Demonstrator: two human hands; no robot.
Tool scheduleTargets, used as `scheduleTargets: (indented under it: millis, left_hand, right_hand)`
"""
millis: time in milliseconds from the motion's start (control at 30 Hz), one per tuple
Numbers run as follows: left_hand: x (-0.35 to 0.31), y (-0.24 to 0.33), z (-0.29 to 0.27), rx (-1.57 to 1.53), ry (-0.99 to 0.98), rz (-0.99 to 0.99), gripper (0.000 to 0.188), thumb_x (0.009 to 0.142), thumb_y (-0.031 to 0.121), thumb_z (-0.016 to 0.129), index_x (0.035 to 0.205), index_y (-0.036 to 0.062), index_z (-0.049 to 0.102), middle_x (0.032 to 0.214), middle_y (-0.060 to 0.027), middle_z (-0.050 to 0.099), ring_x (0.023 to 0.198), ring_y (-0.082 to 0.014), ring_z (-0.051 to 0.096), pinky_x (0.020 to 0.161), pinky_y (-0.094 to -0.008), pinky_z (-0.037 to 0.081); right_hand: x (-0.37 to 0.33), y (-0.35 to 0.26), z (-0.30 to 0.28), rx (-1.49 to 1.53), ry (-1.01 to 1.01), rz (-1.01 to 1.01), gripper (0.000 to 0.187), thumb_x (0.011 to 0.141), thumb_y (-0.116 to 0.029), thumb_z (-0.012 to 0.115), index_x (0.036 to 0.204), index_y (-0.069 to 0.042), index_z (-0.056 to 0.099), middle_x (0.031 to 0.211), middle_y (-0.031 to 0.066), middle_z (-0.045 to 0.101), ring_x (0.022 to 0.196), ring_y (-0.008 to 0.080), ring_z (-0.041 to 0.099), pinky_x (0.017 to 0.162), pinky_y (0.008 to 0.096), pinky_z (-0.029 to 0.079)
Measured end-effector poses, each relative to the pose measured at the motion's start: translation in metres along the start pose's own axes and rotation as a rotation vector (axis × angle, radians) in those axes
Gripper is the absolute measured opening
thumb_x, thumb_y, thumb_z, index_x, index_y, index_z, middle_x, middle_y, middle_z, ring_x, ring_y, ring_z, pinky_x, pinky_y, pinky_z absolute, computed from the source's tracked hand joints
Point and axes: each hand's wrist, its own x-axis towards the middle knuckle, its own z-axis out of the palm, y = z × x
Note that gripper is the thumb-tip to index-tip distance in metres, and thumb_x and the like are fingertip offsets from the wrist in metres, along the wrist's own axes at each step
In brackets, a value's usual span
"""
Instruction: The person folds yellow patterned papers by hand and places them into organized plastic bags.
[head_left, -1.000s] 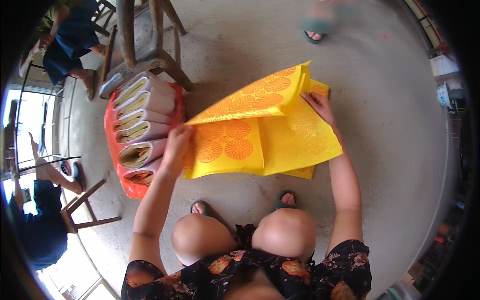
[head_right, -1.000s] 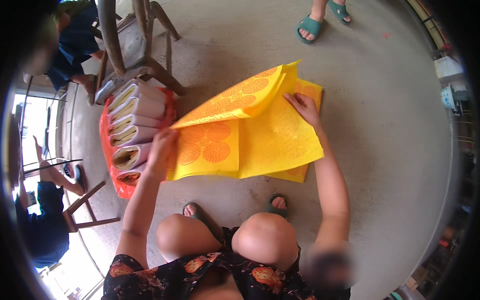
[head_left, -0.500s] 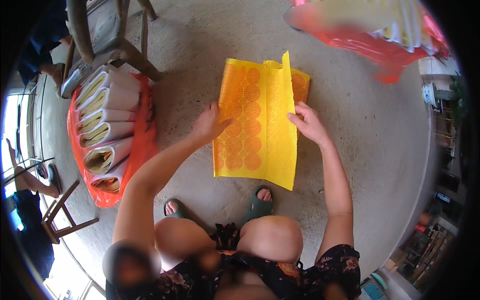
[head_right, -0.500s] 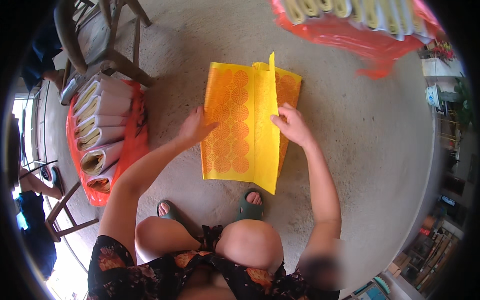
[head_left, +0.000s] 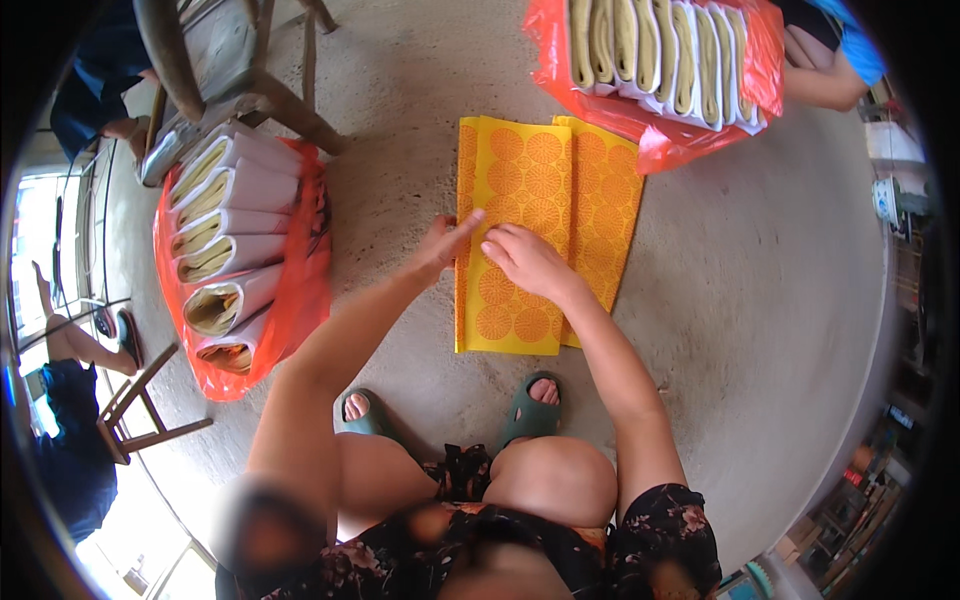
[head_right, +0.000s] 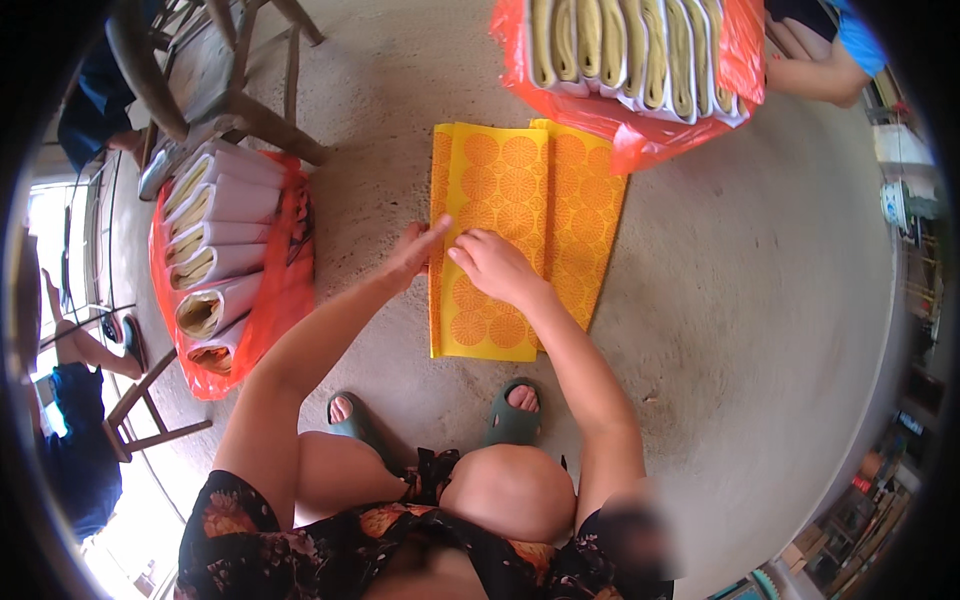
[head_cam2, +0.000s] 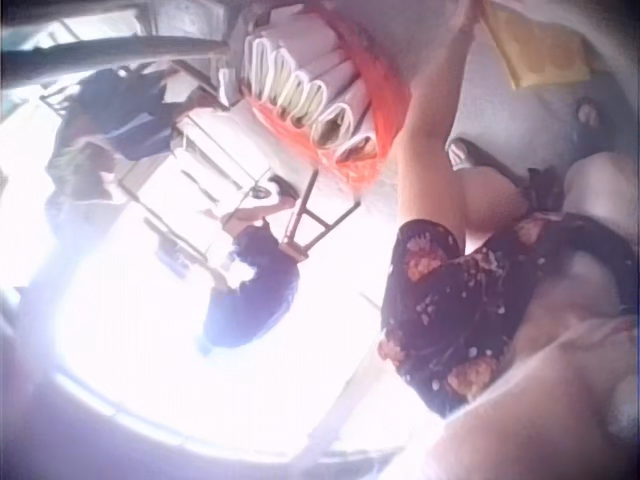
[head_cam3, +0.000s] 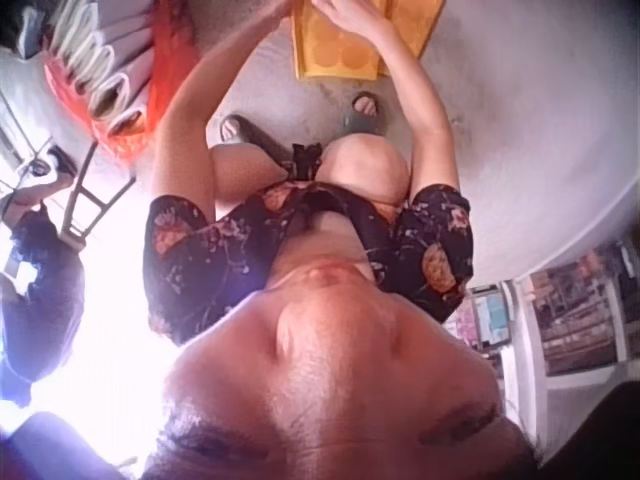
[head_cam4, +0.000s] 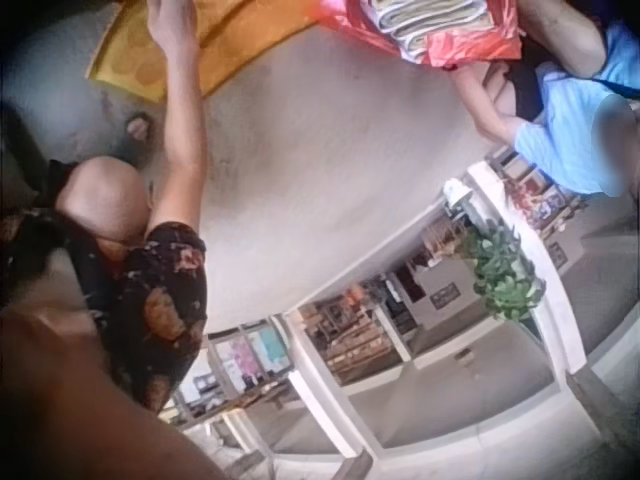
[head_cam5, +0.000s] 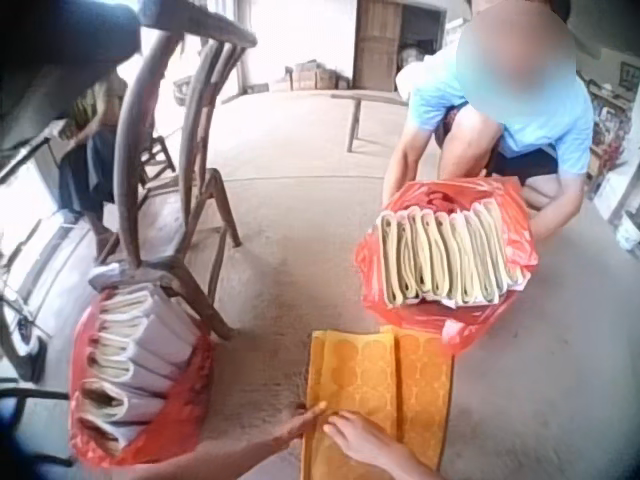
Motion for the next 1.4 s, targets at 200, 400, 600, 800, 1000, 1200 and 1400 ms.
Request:
scheduleTargets:
  millis: [200,400,600,800,1000,1200,1400]
  left_hand:
    - [-0.001,-0.024,-0.008,-0.005,-0.031,0.179,0.061,0.083,0.008,0.076,0.133,-0.0032,0.042,0.122,-0.0197,0.062,0.104,-0.0287,0.066,0.090,-0.0408,0.056]
    - [-0.046,-0.026,-0.057,-0.336,-0.323,0.046,0.060,0.084,0.000,0.071,0.136,-0.0017,0.041,0.127,-0.0176,0.059,0.116,-0.0283,0.061,0.099,-0.0423,0.051]
    - [-0.094,-0.073,-0.097,0.795,0.558,0.727,0.066,0.080,-0.008,0.063,0.140,-0.0028,0.036,0.130,-0.0227,0.057,0.122,-0.0402,0.055,0.106,-0.0426,0.044]
    - [-0.093,-0.082,-0.115,0.787,-0.206,0.761,0.058,0.076,-0.014,0.053,0.131,0.0054,0.055,0.128,-0.0179,0.060,0.123,-0.0373,0.054,0.104,-0.0413,0.044]
    - [-0.035,-0.087,-0.139,0.257,-0.469,0.508,0.074,0.063,-0.020,0.027,0.127,0.0015,0.056,0.123,-0.0127,0.063,0.116,-0.0232,0.061,0.101,-0.0356,0.045]
    - [-0.023,-0.084,-0.154,0.163,-0.687,0.480,0.078,0.065,-0.019,0.032,0.139,0.0015,0.046,0.136,-0.0161,0.056,0.128,-0.0264,0.054,0.110,-0.0390,0.039]
    - [-0.042,-0.075,-0.138,0.220,-0.500,0.549,0.065,0.088,0.003,0.062,0.148,0.0039,0.036,0.139,-0.0160,0.056,0.124,-0.0213,0.055,0.107,-0.0350,0.040]
  right_hand:
    - [-0.044,0.023,-0.027,-0.474,0.274,-0.127,0.053,0.081,0.007,0.060,0.133,-0.005,0.056,0.149,0.0109,0.043,0.142,0.0328,0.034,0.114,0.0448,0.035]
    - [-0.060,0.020,-0.012,-0.607,0.160,-0.394,0.058,0.081,0.009,0.054,0.135,-0.009,0.056,0.154,0.0077,0.040,0.146,0.0304,0.030,0.117,0.0447,0.033]
    - [-0.031,0.033,0.057,-0.174,0.024,-0.410,0.049,0.078,0.012,0.055,0.123,-0.003,0.063,0.133,0.0125,0.060,0.132,0.0315,0.050,0.112,0.0412,0.041]
    - [-0.029,0.036,0.072,0.124,0.206,-0.270,0.037,0.074,0.015,0.056,0.102,-0.002,0.073,0.113,0.0126,0.071,0.113,0.0317,0.062,0.098,0.0391,0.050]
    - [-0.036,0.031,0.070,0.024,0.123,-0.184,0.036,0.072,0.017,0.056,0.094,-0.004,0.075,0.104,0.0119,0.073,0.098,0.0278,0.064,0.085,0.0342,0.053]
    - [-0.024,0.060,0.079,0.553,0.095,0.400,0.034,0.088,0.008,0.048,0.103,-0.004,0.077,0.099,0.0080,0.076,0.085,0.0142,0.069,0.078,0.0249,0.052]
    - [-0.018,0.067,0.067,0.635,0.097,0.330,0.030,0.087,0.009,0.050,0.102,0.002,0.075,0.099,0.0104,0.075,0.087,0.0143,0.069,0.078,0.0250,0.052]
